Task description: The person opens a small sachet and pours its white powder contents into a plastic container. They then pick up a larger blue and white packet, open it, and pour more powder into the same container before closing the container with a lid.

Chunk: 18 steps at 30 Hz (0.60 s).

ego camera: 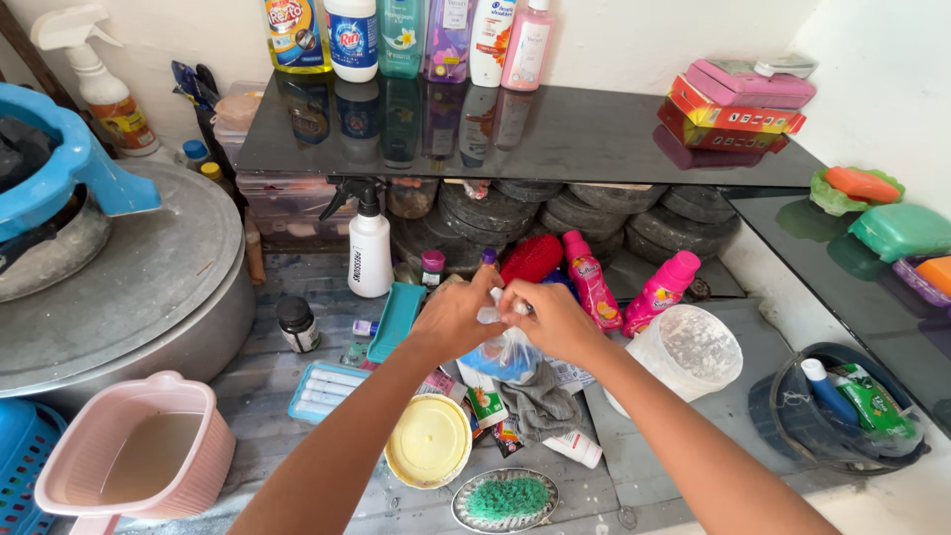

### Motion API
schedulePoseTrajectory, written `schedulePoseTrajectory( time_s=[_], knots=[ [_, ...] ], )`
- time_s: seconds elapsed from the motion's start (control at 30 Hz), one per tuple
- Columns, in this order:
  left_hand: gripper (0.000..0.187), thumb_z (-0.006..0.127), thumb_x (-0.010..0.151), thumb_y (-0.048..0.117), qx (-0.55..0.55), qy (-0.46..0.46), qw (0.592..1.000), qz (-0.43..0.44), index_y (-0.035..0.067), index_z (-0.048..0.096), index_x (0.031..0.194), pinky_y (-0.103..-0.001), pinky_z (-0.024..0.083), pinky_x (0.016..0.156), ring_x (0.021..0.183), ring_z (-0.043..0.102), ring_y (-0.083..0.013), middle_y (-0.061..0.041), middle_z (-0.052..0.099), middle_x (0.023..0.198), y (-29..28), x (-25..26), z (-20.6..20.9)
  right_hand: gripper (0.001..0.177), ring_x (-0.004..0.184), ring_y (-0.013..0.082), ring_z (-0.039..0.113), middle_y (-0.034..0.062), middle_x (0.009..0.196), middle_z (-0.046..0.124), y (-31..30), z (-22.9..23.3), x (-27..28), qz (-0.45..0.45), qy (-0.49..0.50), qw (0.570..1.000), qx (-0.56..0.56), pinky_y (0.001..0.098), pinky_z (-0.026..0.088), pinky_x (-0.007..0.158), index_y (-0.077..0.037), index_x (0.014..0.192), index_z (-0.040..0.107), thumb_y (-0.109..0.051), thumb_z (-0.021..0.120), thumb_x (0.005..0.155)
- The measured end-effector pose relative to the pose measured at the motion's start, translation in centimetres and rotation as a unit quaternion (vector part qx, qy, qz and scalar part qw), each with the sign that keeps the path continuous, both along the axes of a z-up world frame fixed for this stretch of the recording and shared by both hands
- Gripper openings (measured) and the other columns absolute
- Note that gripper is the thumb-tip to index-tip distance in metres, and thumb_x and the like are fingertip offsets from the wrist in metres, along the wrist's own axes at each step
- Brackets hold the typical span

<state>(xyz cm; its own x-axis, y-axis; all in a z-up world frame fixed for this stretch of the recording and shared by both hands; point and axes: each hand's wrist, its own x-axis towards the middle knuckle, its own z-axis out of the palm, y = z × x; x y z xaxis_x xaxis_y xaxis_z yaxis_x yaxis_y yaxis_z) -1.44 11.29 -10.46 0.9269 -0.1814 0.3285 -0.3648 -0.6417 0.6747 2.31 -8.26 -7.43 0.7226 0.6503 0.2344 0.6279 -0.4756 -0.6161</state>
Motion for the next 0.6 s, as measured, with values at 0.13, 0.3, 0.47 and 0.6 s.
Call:
schedulePoseTrajectory(
  time_s=[0.13, 0.3, 0.47, 0.6],
  knots=[
    [0.022, 0.076, 0.082, 0.024, 0.109, -0.083, 0.99, 0.042, 0.009, 0.074, 0.099, -0.045, 0.046, 0.095, 0.101, 0.064, -0.0317, -0.009, 0.077, 0.092, -0.3, 0.3, -2.2, 0.013, 0.074, 0.0232, 0.075, 0.0109, 0.081, 0.075, 0.1, -0.4, -1.0, -0.03, -0.089, 0.996, -0.003, 0.0343, 0.059, 0.066, -0.005, 0.09, 0.076, -0.008, 0.079, 0.077],
    [0.032, 0.074, 0.075, 0.028, -0.076, 0.034, 0.992, 0.091, 0.013, 0.085, 0.101, -0.049, 0.038, 0.096, 0.107, 0.061, -0.0349, -0.008, 0.077, 0.101, -1.2, 1.7, -5.0, 0.016, 0.081, 0.0252, 0.071, 0.0077, 0.088, 0.075, 0.1, -2.5, -1.2, -0.009, -0.268, 0.963, 0.03, 0.0373, 0.058, 0.069, -0.008, 0.09, 0.076, -0.003, 0.077, 0.075],
    [0.043, 0.064, 0.093, 0.05, -0.228, 0.306, 0.919, 0.1, 0.011, 0.081, 0.103, -0.034, 0.021, 0.095, 0.1, 0.061, -0.0119, 0.003, 0.073, 0.1, 0.3, 3.3, -5.1, 0.015, 0.081, 0.0218, 0.069, 0.0027, 0.087, 0.073, 0.1, -3.4, -1.7, 0.016, -0.375, 0.926, -0.019, 0.0343, 0.055, 0.064, -0.009, 0.088, 0.077, -0.005, 0.079, 0.074],
    [0.051, 0.073, 0.089, 0.051, -0.179, 0.297, 0.934, 0.081, 0.0, 0.079, 0.089, -0.039, 0.049, 0.081, 0.084, 0.066, -0.0239, -0.018, 0.074, 0.089, 0.9, 3.4, -4.5, 0.012, 0.083, 0.0215, 0.068, 0.0026, 0.084, 0.07, 0.9, -3.3, -1.8, 0.024, -0.4, 0.915, -0.036, 0.0338, 0.056, 0.068, -0.01, 0.091, 0.078, -0.008, 0.078, 0.079]
  ],
)
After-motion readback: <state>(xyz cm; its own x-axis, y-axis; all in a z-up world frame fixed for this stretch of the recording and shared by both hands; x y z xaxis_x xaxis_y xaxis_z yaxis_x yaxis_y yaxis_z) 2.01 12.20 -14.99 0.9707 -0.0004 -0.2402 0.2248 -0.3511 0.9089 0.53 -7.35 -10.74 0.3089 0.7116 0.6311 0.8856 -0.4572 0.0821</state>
